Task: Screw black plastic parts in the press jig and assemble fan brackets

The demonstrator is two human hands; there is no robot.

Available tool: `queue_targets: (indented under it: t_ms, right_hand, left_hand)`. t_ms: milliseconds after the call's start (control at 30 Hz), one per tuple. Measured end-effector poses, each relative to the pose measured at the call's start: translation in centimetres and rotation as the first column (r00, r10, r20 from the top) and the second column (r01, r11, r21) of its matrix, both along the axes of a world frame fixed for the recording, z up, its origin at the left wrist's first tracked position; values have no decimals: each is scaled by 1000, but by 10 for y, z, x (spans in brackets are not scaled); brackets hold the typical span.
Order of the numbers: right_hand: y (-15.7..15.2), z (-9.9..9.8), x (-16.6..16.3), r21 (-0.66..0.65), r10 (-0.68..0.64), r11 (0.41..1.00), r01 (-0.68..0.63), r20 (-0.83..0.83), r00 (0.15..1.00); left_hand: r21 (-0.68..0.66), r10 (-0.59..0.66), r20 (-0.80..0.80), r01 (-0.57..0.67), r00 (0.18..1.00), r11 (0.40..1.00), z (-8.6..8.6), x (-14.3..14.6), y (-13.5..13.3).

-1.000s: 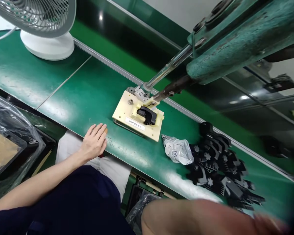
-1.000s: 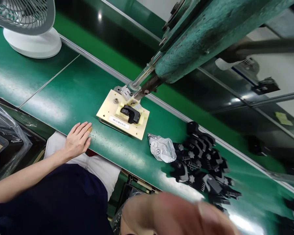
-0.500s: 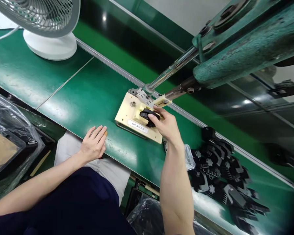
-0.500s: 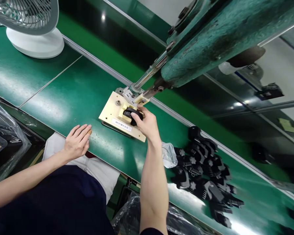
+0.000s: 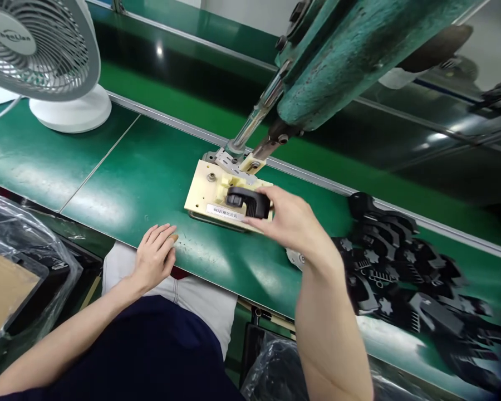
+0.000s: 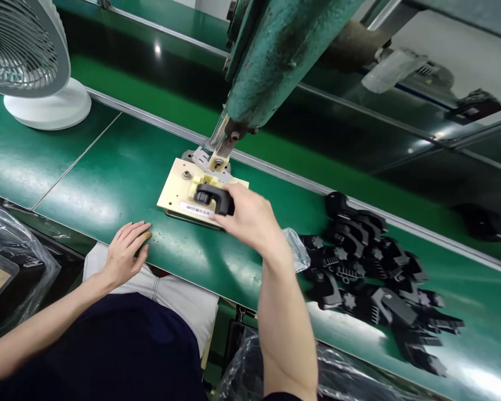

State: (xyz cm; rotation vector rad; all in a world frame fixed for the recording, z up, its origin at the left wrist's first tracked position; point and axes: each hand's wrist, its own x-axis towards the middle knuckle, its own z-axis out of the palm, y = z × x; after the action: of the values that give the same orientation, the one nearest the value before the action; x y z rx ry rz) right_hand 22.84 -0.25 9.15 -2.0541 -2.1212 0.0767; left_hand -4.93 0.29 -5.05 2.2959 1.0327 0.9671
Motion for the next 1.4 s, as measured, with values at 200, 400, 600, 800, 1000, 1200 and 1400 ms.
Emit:
queue_targets:
  t_ms: [200,400,600,800,1000,1200,1400]
  right_hand:
    - [-78,-38,-66,342,68,939,18,-238,969]
    - [-107,-79,-105,482,22,868,118,-276,961]
    - [-116,-93,-113,563,16,815,138,-260,966]
    - [-121,-96,-118,626,8,761,170,-271,963]
    - [-124,-97,-123,628,2,752,202,-309,951]
    - [-127,-94,-121,600,-34,767,228,-317,948]
    - [-130,-97,-122,561,-30,776,287,-422,906]
  left_hand:
    - [-707,169,613,441,771,553,46,11,-21]
    - [-760,293,619,462,728,456,63,22,-39]
    - [-784,265,561,399,785,476,61,24,-55]
    - [-672,140,556,343,819,657,56,18,-40]
    - [-482,50,532,254,846,839,54,7,-20]
    - [-372,6,413,163,911,914,61,4,0]
    - [-306,203,430,-69,880,950,63,-9,21]
